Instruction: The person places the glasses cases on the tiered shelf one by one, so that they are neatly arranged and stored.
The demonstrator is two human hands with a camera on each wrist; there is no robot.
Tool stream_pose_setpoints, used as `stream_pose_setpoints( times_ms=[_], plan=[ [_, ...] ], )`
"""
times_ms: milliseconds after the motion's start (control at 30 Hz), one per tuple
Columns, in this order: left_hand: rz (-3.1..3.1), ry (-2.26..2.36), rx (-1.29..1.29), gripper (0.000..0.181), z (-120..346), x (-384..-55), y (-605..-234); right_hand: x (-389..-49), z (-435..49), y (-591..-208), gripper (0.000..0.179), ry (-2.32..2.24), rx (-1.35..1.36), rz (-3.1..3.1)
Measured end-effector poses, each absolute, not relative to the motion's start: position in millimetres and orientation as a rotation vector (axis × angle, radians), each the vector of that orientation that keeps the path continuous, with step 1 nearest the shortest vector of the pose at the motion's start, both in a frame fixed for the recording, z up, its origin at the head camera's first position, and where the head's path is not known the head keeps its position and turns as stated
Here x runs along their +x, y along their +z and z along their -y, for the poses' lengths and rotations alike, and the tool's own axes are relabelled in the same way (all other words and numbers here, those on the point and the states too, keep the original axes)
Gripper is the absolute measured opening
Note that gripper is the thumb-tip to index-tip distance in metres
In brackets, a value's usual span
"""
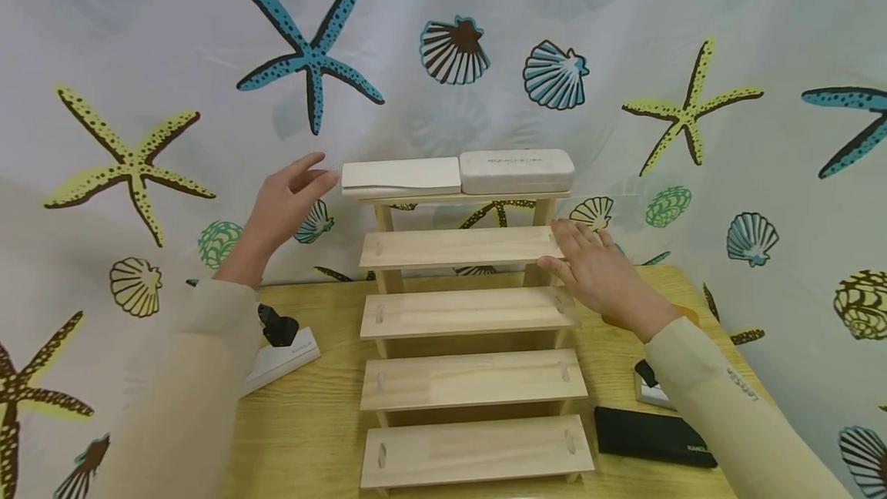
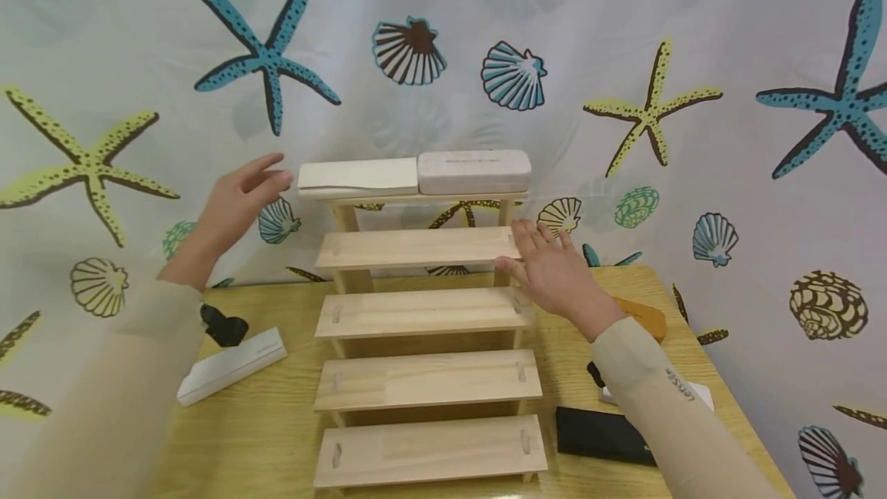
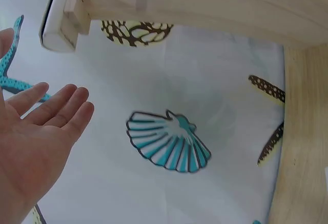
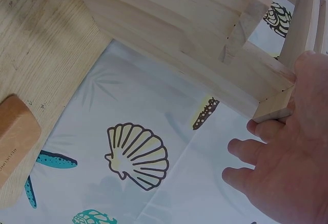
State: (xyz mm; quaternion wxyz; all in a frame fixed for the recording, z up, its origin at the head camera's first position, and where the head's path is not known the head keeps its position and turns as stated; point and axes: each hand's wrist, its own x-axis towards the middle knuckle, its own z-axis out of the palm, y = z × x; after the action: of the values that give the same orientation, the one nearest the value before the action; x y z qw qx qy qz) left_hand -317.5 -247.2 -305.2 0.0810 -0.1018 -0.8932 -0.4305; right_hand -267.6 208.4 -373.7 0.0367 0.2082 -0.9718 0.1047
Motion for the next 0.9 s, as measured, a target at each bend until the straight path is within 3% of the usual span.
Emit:
stream_pose_setpoints(
  times_ms=[900],
  plan=[
    [2.789,-1.121,-0.123,0.071,369,-237,-434,-267,-208,-371,0.081,0.341,0.635,3.008]
  ],
)
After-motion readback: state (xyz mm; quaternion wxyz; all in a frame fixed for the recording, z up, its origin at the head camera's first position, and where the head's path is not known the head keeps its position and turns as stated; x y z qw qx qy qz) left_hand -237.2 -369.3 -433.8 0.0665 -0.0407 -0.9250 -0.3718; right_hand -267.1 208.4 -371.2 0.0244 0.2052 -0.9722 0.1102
